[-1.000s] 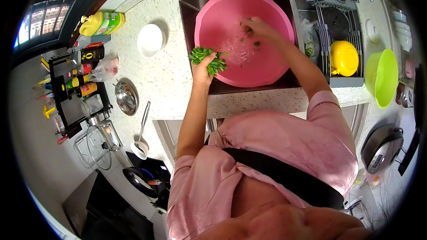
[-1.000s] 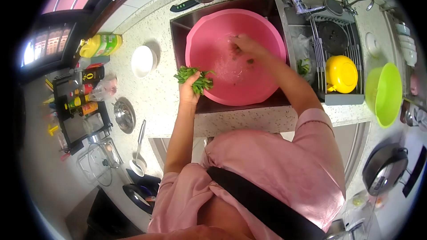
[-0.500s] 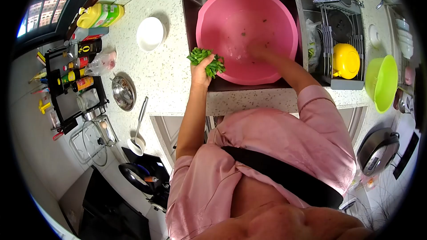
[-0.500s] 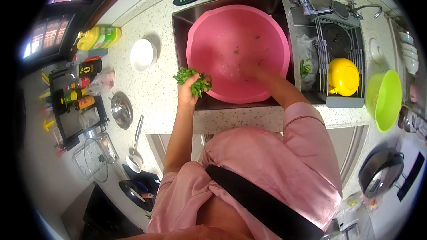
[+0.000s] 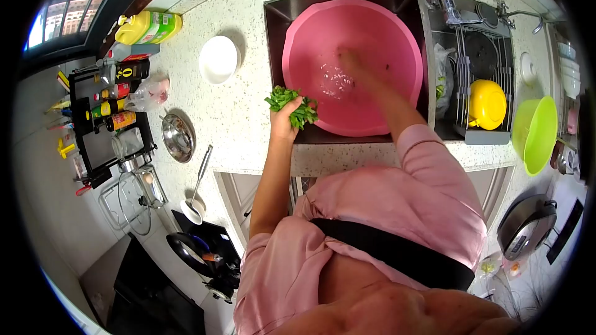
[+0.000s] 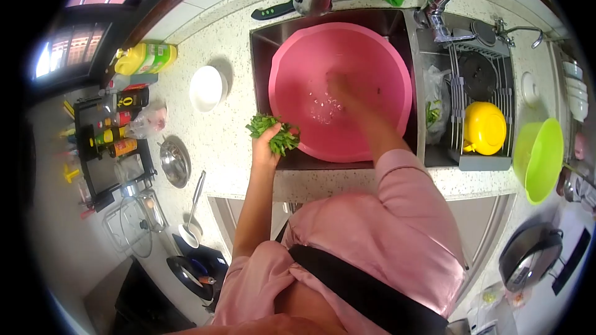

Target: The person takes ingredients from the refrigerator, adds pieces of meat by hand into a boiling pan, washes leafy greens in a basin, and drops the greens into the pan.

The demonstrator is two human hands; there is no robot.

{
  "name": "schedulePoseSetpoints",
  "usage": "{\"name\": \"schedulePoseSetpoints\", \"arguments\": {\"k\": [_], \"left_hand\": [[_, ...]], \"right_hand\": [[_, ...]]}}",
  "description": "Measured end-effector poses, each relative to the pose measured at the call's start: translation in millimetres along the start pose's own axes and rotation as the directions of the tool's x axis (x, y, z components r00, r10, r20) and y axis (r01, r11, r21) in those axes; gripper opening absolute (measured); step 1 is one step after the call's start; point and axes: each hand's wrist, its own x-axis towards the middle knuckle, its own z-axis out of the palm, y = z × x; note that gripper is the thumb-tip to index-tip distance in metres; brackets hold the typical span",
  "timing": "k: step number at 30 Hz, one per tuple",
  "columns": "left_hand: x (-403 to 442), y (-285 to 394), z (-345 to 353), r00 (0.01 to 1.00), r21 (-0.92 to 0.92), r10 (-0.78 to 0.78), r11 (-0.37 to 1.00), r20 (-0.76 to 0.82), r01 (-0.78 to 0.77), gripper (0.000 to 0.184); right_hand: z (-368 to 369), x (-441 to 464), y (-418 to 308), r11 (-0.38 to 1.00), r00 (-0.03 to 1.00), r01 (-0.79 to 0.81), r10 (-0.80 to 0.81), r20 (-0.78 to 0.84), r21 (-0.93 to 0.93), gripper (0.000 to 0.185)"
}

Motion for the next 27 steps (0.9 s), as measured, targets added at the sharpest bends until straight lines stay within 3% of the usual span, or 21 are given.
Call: {"name": "schedulePoseSetpoints", "arguments": {"k": [2, 3, 4, 5, 7, 9, 11, 12, 14, 15, 17, 21, 23, 24, 26, 27], "left_hand": [[2.9, 2.1, 0.7, 1.000, -0.020, 0.003, 1.000, -0.011, -0.003, 0.022], [3.4, 3.4, 0.2, 1.000, -0.031, 0.008, 0.999, -0.005, -0.008, 0.021], [0.3, 3.6, -1.8, 1.000, -0.042, 0.005, 0.999, -0.003, -0.005, 0.021], [-6.5, 12.1, 5.2, 0.999, -0.027, -0.048, 0.998, 0.014, 0.048, 0.020], [-4.8, 8.5, 4.0, 0.999, -0.038, -0.044, 0.998, 0.016, 0.045, 0.020], [-1.5, 2.5, -0.7, 1.000, -0.053, -0.022, 0.998, 0.003, 0.022, 0.020], [-1.4, 0.3, 1.3, 1.000, -0.061, -0.012, 0.998, 0.011, 0.013, 0.021], [-1.6, 0.1, 3.1, 1.000, -0.063, -0.001, 0.998, 0.023, 0.002, 0.021], [-2.7, 3.3, 6.7, 0.999, -0.073, -0.005, 0.997, 0.043, 0.008, 0.022], [-3.3, 5.5, 7.9, 0.998, -0.064, -0.029, 0.997, 0.047, 0.032, 0.022], [-5.4, 4.8, 8.5, 0.997, -0.054, -0.056, 0.997, 0.050, 0.059, 0.022], [-4.1, 3.1, 6.8, 0.998, -0.071, -0.062, 0.995, 0.015, 0.063, 0.022], [-4.3, 1.2, 5.7, 0.999, -0.086, -0.054, 0.995, 0.006, 0.054, 0.022], [-5.4, 2.3, 6.1, 0.999, -0.082, -0.044, 0.996, 0.002, 0.044, 0.022], [-8.5, 5.4, 5.9, 0.998, -0.073, -0.056, 0.996, -0.005, 0.055, 0.023], [-8.2, 5.0, 3.4, 0.999, -0.076, -0.042, 0.996, -0.006, 0.042, 0.023]], "right_hand": [[32.0, 4.0, 12.5, 0.967, 0.992, -0.049, 0.018, 0.123, 0.251, 0.004], [18.7, -14.4, -21.2, 0.889, 0.923, -0.248, 0.097, 0.372, 0.385, 0.005], [0.9, -30.5, -47.9, 0.762, 0.786, -0.467, 0.125, 0.605, 0.449, 0.005], [-13.4, -35.6, -56.5, 0.757, 0.785, -0.477, 0.139, 0.604, 0.446, 0.005], [-44.3, -29.6, -71.4, 0.753, 0.770, -0.323, -0.144, 0.622, 0.574, 0.010], [-90.4, -27.3, -97.9, 0.914, 0.761, -0.006, -0.260, 0.595, 0.406, 0.016], [-124.9, -18.9, -109.0, 0.982, 0.823, -0.120, 0.014, 0.568, 0.149, 0.020], [-138.1, -15.9, -112.3, 0.982, 0.823, -0.119, 0.016, 0.568, 0.144, 0.020], [-158.7, -9.8, -114.0, 0.959, 0.812, -0.242, 0.283, 0.511, -0.147, 0.020], [-163.5, -8.0, -105.9, 0.959, 0.812, -0.242, 0.285, 0.509, -0.150, 0.020], [-160.2, -6.0, -77.2, 0.968, 0.852, 0.006, 0.127, 0.507, -0.252, 0.019], [-121.3, 7.8, -36.0, 0.961, 0.888, -0.050, 0.167, 0.429, -0.270, 0.015], [-87.2, 15.9, -29.2, 0.994, 0.927, 0.040, 0.000, 0.374, -0.100, 0.013], [-69.2, 20.6, -24.1, 0.995, 0.926, 0.048, -0.009, 0.378, -0.093, 0.013], [-31.8, 30.4, -19.6, 0.917, 0.965, 0.262, -0.254, 0.066, -0.300, 0.012], [-13.7, 29.1, -24.8, 0.916, 0.961, 0.276, -0.266, 0.073, -0.292, 0.012]]}}
